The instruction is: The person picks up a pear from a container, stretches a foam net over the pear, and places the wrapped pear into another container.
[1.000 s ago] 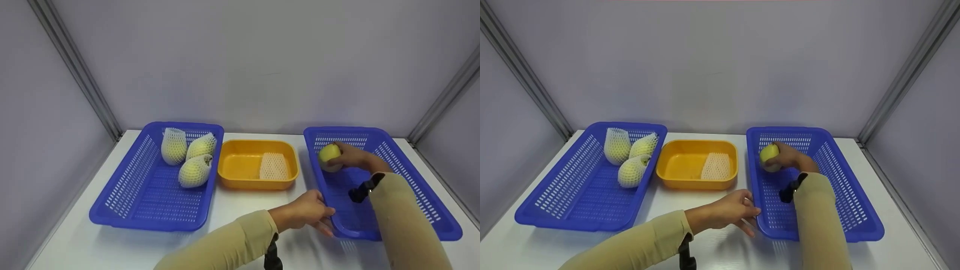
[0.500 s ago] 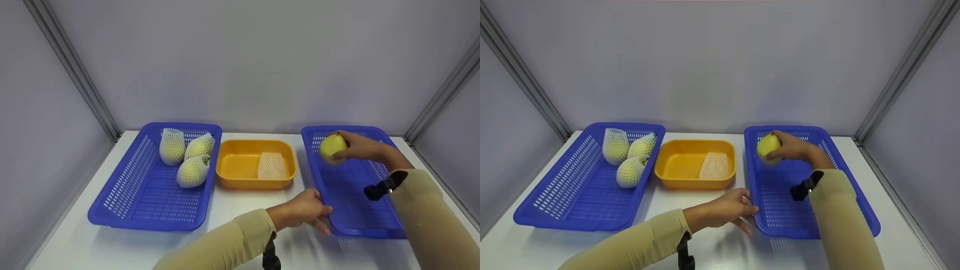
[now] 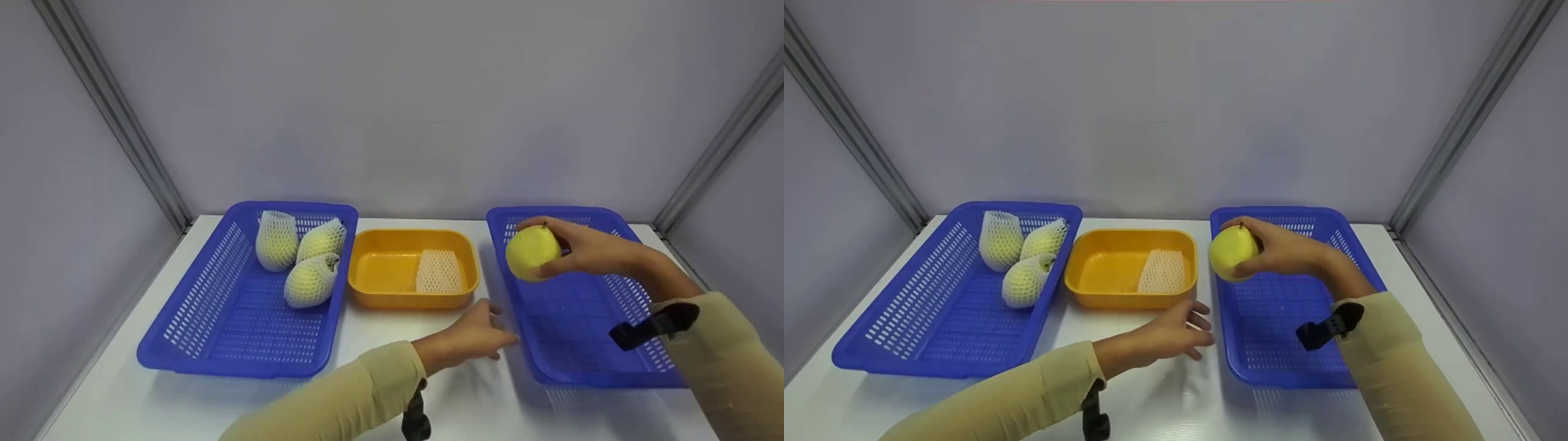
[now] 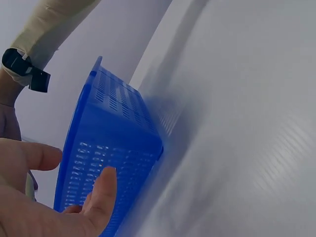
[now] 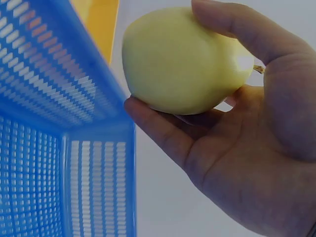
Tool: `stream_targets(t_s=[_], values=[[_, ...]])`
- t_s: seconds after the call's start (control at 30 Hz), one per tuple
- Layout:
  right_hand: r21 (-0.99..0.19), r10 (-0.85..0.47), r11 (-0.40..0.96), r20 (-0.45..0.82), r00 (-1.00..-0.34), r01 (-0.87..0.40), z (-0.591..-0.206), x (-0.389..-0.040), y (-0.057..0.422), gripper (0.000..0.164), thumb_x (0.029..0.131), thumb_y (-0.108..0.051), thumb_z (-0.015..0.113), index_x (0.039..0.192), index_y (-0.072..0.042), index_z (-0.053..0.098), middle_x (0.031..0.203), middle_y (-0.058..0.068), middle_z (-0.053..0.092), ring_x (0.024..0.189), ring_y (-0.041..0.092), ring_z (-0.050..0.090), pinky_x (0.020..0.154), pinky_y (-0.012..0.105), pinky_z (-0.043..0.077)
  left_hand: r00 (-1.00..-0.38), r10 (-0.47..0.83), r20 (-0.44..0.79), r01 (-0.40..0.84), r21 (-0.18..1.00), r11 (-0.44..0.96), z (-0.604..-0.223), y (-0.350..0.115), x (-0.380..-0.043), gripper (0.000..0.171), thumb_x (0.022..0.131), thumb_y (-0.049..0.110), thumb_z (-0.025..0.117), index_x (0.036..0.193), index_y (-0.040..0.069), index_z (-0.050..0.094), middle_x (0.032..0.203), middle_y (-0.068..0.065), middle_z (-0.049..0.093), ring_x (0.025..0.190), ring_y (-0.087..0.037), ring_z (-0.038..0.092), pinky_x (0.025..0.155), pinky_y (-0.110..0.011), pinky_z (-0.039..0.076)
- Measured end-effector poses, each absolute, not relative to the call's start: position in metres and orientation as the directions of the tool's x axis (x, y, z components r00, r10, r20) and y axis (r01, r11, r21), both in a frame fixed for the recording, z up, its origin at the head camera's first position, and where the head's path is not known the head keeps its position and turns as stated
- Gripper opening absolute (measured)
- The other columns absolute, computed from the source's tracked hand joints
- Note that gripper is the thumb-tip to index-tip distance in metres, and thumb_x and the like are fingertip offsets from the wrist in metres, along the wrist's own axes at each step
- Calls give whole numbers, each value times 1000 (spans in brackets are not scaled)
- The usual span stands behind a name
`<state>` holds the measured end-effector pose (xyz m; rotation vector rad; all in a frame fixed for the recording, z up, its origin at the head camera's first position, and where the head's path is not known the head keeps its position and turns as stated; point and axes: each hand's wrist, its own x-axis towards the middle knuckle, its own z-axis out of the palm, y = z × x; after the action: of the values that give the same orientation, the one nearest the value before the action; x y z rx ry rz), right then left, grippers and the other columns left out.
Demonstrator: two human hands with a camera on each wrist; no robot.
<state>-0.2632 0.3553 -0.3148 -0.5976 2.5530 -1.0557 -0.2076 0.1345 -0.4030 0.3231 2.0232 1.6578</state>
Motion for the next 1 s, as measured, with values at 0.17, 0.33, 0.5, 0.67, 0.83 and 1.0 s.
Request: stream_targets(t_s=[0.17, 0.33, 0.5, 0.67, 0.83, 1.0], values=[[-746, -497, 605, -80, -864, -278, -313, -250, 338, 73, 80, -23, 75, 140, -20, 35, 127, 10, 44, 103, 31, 51, 83, 39, 49, -893, 444, 69, 110, 992, 67, -398, 102, -218, 61, 80, 10, 67, 133, 8, 39, 125, -8, 46, 111, -21, 53, 88, -30, 49], [-765, -448, 596, -64, -892, -244, -316, -237, 317, 74, 79, -28, 75, 140, -17, 35, 125, 8, 48, 104, 28, 52, 88, 38, 49, -838, 460, 293, 295, 953, -68, -388, 76, -221, 76, 84, 16, 66, 148, 16, 24, 150, 1, 25, 134, -16, 31, 104, -33, 38], [-776, -393, 595, -56, -918, -208, -322, -226, 295, 73, 78, -37, 76, 135, -12, 38, 117, 8, 53, 100, 26, 53, 86, 36, 50, -764, 548, 339, 361, 930, -72, -380, 67, -220, 87, 84, 17, 69, 151, 23, 14, 154, 9, 13, 138, -11, 21, 107, -29, 32], [-794, -354, 585, -68, -933, -164, -329, -218, 278, 71, 77, -41, 75, 130, -6, 42, 111, 10, 56, 95, 25, 56, 81, 33, 52, -761, 582, 287, 344, 939, -12, -378, 66, -214, 88, 84, 25, 71, 151, 19, 14, 153, 11, 15, 134, -5, 27, 105, -24, 34], [-843, -397, 524, -112, -911, -125, -330, -211, 272, 64, 83, -39, 69, 132, -8, 43, 112, 10, 57, 98, 27, 57, 83, 35, 52, -785, 556, 275, 343, 939, 20, -383, 64, -209, 89, 83, 26, 70, 151, 17, 13, 154, 4, 16, 132, -8, 32, 102, -24, 38], [-900, -483, 422, -123, -867, -107, -326, -201, 270, 62, 90, -30, 63, 142, -11, 35, 122, 11, 55, 108, 29, 54, 90, 37, 50, -808, 530, 256, 316, 948, 24, -385, 58, -209, 83, 86, 26, 66, 150, 17, 15, 152, 1, 21, 128, -14, 39, 101, -25, 40]])
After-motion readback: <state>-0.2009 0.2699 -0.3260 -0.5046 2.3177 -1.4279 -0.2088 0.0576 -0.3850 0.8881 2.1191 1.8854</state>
